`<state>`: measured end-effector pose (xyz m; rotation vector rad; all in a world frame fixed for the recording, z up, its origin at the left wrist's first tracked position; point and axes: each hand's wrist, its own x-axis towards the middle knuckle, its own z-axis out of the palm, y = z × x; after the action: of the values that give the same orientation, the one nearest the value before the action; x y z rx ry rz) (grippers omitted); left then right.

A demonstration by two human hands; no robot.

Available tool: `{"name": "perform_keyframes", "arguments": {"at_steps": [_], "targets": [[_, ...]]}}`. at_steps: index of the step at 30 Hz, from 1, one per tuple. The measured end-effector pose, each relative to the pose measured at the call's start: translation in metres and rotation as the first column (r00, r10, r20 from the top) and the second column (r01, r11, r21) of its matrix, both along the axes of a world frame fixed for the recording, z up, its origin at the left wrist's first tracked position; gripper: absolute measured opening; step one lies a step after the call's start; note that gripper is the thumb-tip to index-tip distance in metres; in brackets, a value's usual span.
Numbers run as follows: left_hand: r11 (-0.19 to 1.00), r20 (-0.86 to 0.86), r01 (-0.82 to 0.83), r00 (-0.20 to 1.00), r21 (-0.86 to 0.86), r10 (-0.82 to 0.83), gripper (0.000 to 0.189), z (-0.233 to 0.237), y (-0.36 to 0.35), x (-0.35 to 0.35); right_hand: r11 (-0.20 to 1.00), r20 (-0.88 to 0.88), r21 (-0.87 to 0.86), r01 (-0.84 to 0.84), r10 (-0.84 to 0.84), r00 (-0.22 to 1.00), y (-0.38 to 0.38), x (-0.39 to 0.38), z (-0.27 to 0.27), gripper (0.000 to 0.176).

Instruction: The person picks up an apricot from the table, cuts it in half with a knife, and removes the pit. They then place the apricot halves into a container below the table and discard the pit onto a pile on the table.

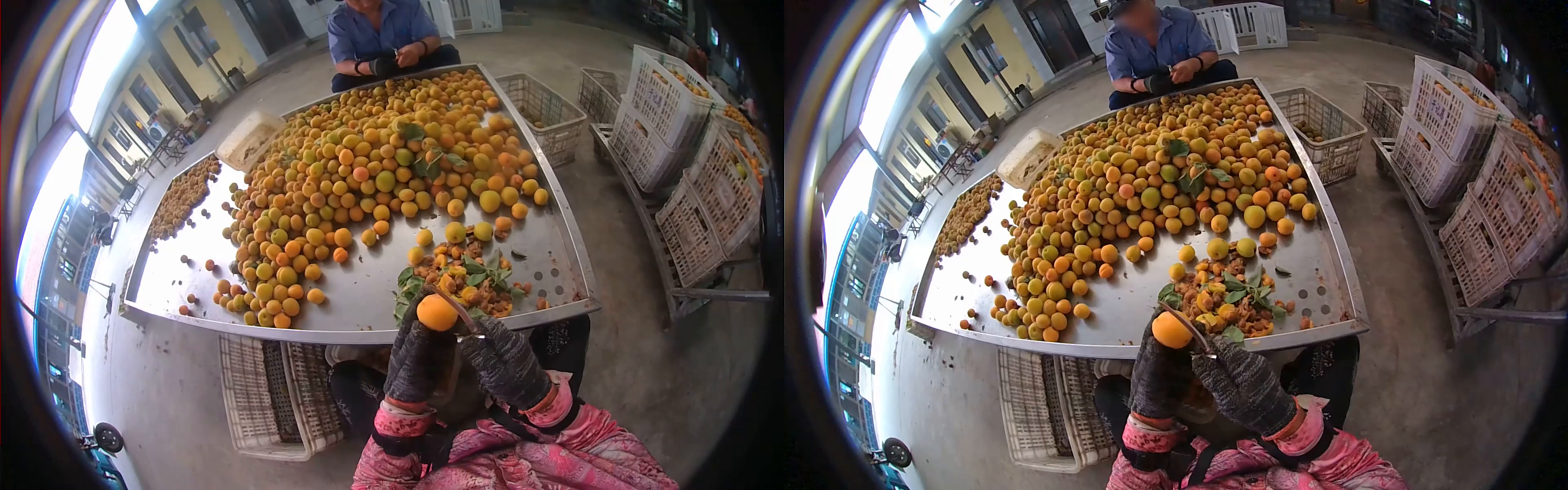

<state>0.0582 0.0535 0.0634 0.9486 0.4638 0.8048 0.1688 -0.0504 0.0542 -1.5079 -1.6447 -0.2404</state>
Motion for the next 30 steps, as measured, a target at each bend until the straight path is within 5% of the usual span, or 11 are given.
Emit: {"name": "perform_keyframes", "arguments": {"at_steps": [2, 3, 6, 7, 8, 13, 15, 19, 21, 28, 30], "targets": [[0.695, -0.369, 0.111, 0.899, 0.71, 0.234, 0.041, -0.019, 0.01, -0.001, 1.0, 0.011, 0.0, 0.01, -0.01, 1.0, 0.0, 0.001, 0.006, 0.034], [0.696, -0.37, 0.112, 0.899, 0.71, 0.232, 0.041, -0.02, 0.008, -0.001, 1.0, 0.023, 0.002, 0.019, -0.019, 1.0, 0.0, 0.001, 0.008, 0.033], [0.89, -0.258, 0.063, 0.964, 0.451, 0.062, 0.047, -0.018, 0.0, -0.001, 1.0, 0.041, 0.0, 0.023, -0.023, 0.999, -0.001, 0.001, 0.006, 0.031], [0.999, -0.01, 0.022, 1.0, 0.031, -0.022, 0.051, -0.013, -0.003, -0.002, 1.0, 0.041, -0.002, 0.023, -0.023, 0.999, -0.001, 0.0, 0.005, 0.031], [0.915, 0.251, 0.092, 0.968, -0.392, 0.01, 0.054, -0.01, -0.006, -0.003, 0.998, 0.072, -0.019, 0.052, -0.05, 0.996, -0.003, -0.002, 0.001, 0.03], [0.993, 0.088, -0.034, 0.995, -0.115, 0.045, 0.067, -0.01, -0.008, 0.006, 0.999, 0.07, -0.026, 0.038, -0.036, 0.997, -0.005, -0.005, 0.01, 0.03], [0.996, 0.095, -0.041, 0.994, -0.079, 0.048, 0.068, -0.012, -0.006, 0.005, 0.968, -0.401, -0.203, -0.145, 0.053, 0.915, -0.007, -0.008, 0.015, 0.029], [0.974, 0.247, 0.094, 0.968, -0.205, -0.041, 0.06, -0.016, -0.002, 0.001, 0.994, -0.082, -0.098, -0.052, 0.044, 0.996, -0.006, -0.01, 0.013, 0.027], [0.971, 0.233, 0.091, 0.972, -0.222, -0.038, 0.059, -0.018, -0.002, -0.001, 0.979, -0.365, -0.176, -0.102, 0.031, 0.931, -0.006, -0.012, 0.015, 0.028], [0.971, 0.163, 0.133, 0.981, -0.2, -0.101, 0.06, -0.013, 0.001, -0.009, 0.971, -0.235, -0.216, -0.1, 0.048, 0.971, -0.009, -0.012, 0.01, 0.032], [0.967, 0.203, 0.171, 0.97, -0.188, -0.132, 0.059, -0.013, 0.003, -0.01, 0.963, -0.43, -0.231, -0.135, 0.023, 0.903, -0.009, -0.012, 0.013, 0.031]]}}
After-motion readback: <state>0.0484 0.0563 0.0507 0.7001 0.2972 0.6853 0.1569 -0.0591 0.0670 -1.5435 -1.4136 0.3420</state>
